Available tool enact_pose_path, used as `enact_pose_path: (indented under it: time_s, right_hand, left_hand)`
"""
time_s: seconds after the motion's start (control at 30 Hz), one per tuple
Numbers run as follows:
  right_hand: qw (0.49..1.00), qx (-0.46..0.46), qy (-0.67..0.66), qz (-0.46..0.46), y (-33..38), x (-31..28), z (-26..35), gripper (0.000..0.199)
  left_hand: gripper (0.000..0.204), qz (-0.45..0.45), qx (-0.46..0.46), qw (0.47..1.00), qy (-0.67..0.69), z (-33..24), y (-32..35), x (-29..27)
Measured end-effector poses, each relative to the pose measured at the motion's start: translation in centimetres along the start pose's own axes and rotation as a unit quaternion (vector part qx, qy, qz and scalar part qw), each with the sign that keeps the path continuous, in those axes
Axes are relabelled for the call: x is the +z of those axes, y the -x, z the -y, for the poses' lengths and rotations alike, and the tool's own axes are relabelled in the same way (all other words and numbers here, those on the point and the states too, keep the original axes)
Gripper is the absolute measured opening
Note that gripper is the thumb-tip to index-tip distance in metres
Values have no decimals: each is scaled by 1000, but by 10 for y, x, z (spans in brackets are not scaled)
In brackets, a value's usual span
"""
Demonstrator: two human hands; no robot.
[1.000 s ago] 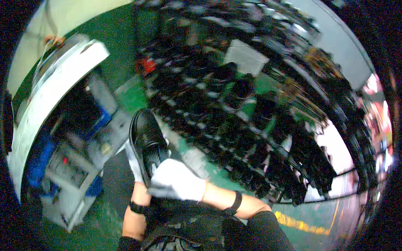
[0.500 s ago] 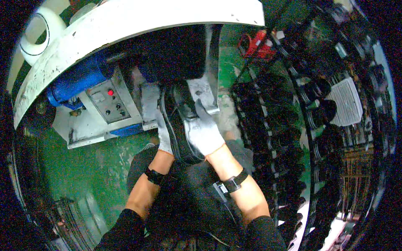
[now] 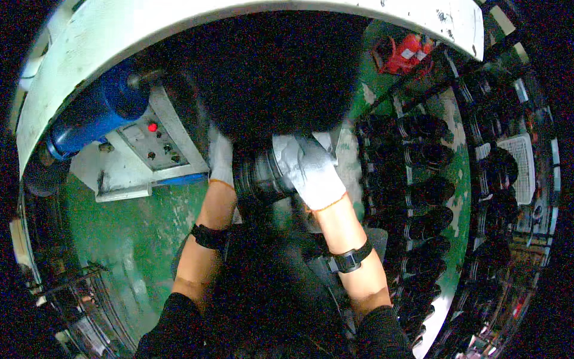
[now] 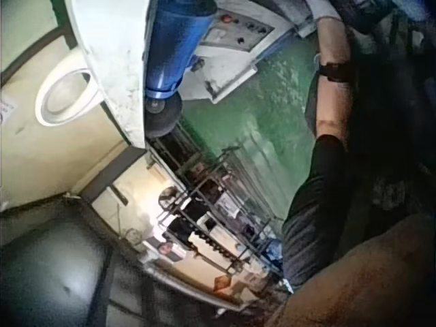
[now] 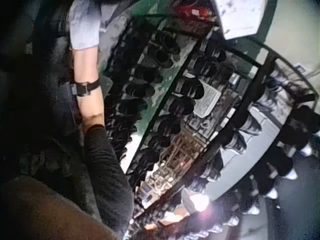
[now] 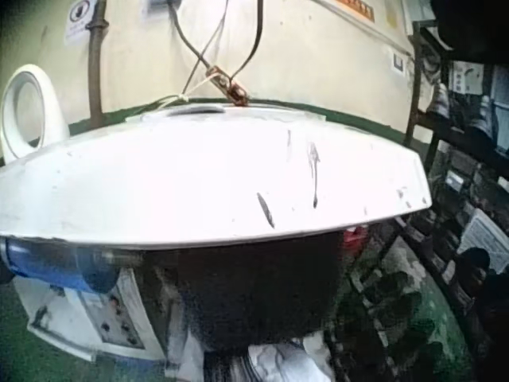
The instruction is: Polishing and buffing black dress shoes using a rotary polishing machine and returning them to a rack.
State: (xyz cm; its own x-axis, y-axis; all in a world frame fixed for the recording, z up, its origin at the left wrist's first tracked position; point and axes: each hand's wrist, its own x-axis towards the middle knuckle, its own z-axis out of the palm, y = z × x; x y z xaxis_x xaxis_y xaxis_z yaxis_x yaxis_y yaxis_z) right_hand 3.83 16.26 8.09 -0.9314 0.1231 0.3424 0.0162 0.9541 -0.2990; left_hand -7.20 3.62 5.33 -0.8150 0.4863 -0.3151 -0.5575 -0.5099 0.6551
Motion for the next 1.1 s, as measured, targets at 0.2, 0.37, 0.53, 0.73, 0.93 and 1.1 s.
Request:
enact_pose_path:
  time_s: [0.2, 0.37, 0.53, 0.73, 0.93, 1.1]
  right_hand:
    - [922, 148, -355, -31, -24, -28, 19, 23]
    - [986, 93, -123, -56, -18, -1, 1, 25]
    - [981, 6, 181, -72, -9, 24, -16, 27]
    - [979, 101, 109, 143, -21, 3, 12, 34]
    - [988, 52, 143, 1, -19, 19, -13, 24]
    - [904, 89, 313, 278, -12, 25, -33, 22]
  left_hand:
    - [65, -19, -22, 999, 44, 1, -17, -6]
    - [64, -30, -41, 996, 69, -3, -19, -10]
    - [56, -90, -59, 994, -16, 2, -13, -11]
    - [53, -110, -31, 993, -32, -2, -20, -21]
    - [80, -140, -64, 974, -163, -15, -10, 5]
    - [76, -32, -5, 957, -287, -12, -17, -13]
